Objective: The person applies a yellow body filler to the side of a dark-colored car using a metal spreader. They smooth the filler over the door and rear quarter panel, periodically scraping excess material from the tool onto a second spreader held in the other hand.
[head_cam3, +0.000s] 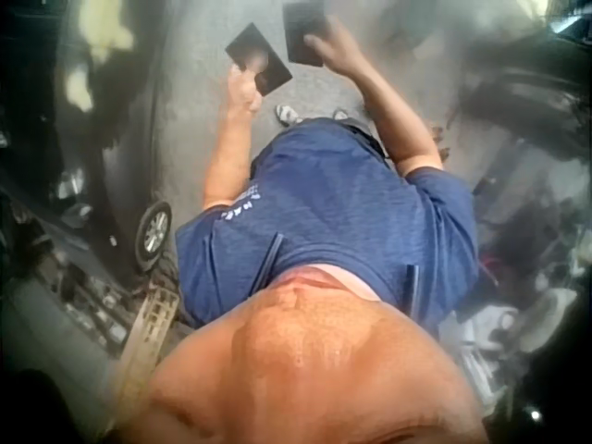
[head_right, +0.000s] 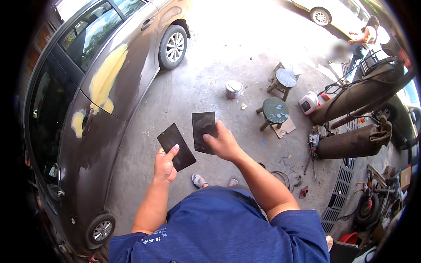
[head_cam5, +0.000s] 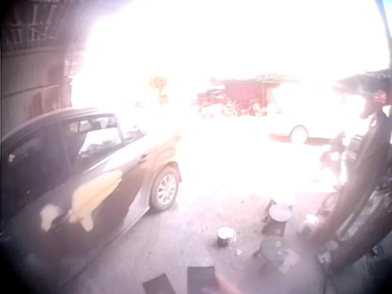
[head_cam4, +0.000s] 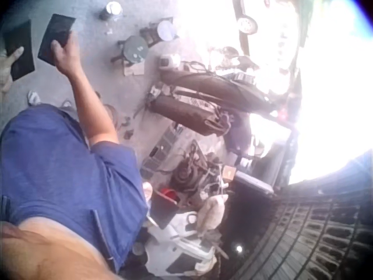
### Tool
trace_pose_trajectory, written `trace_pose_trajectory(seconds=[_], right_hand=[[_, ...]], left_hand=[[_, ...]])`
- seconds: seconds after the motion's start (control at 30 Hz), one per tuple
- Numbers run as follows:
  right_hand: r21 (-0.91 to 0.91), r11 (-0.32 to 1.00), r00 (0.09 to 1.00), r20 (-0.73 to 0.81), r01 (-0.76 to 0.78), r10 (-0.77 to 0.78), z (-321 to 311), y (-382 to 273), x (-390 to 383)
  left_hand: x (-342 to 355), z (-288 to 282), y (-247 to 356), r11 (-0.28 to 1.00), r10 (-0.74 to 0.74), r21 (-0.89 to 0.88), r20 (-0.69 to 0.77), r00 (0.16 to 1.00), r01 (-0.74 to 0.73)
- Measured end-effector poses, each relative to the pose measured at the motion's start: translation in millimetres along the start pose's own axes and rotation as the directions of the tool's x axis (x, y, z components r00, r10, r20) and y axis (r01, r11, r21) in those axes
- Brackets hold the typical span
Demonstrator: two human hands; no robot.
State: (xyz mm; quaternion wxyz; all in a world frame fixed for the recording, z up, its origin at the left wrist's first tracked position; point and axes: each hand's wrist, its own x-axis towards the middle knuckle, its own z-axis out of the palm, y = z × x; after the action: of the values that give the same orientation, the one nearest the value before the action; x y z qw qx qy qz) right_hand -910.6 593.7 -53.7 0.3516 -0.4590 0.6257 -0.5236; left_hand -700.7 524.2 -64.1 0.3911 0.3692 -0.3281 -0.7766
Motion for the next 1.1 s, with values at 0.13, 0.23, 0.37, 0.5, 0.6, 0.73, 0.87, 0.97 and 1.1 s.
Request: trace_pose_trajectory(seconds=[0.13, 0.23, 0.37, 0.5, 0.6, 0.73, 0.87, 0.97, 1.1], right_hand=[[0.094, 0.993, 0.997, 0.037, 0.066, -0.069, 16.0, -2.3, -18.6], [-0.027, 0.93, 0.93, 0.019, 0.368, -0.367, 19.1, -4.0, -21.5], [0.046, 0.967, 0.965, 0.064, 0.25, -0.253, 24.9, -2.6, -27.0], [0.002, 0.954, 0.945, 0.135, 0.301, -0.299, 9.2, 1.9, -26.5], [-0.061, 0.994, 0.848, 0.528, 0.085, -0.04, -17.2, -7.2, -17.5], [0.067, 0.968, 0.903, 0.349, 0.243, -0.251, -23.8, -25.2, -19.1], [-0.249, 0.896, 0.923, 0.215, 0.368, -0.319, -5.7, -35.2, -28.4], [-0.372, 0.884, 0.941, 0.286, 0.284, -0.182, 3.5, -21.0, -28.9], [-0.228, 0.934, 0.851, 0.51, 0.274, -0.125, -11.2, -15.8, -20.3]], left_hand=[[3.3, 28.4, -10.5, 0.99, 0.137, 0.03, -0.036, 0.99, -0.136], [2.3, 50.9, -5.5, 0.976, 0.208, 0.062, -0.002, 0.978, -0.208], [-4.1, 62.3, -10.2, 0.955, 0.279, 0.09, 0.069, 0.958, -0.284], [0.1, 55.6, -20.3, 0.787, 0.397, 0.403, 0.25, 0.883, -0.468], [5.2, 42.0, -5.6, 0.535, 0.288, 0.625, 0.498, 0.818, -0.569], [-1.6, 66.4, 4.6, 0.839, 0.31, 0.358, 0.305, 0.9, -0.41], [0.5, 58.9, -7.1, 0.774, 0.433, 0.416, 0.201, 0.879, -0.477], [-6.6, 61.1, -6.6, 0.628, 0.503, 0.543, 0.263, 0.823, -0.557], [-5.0, 60.1, 2.3, 0.559, 0.459, 0.572, 0.389, 0.799, -0.6]])
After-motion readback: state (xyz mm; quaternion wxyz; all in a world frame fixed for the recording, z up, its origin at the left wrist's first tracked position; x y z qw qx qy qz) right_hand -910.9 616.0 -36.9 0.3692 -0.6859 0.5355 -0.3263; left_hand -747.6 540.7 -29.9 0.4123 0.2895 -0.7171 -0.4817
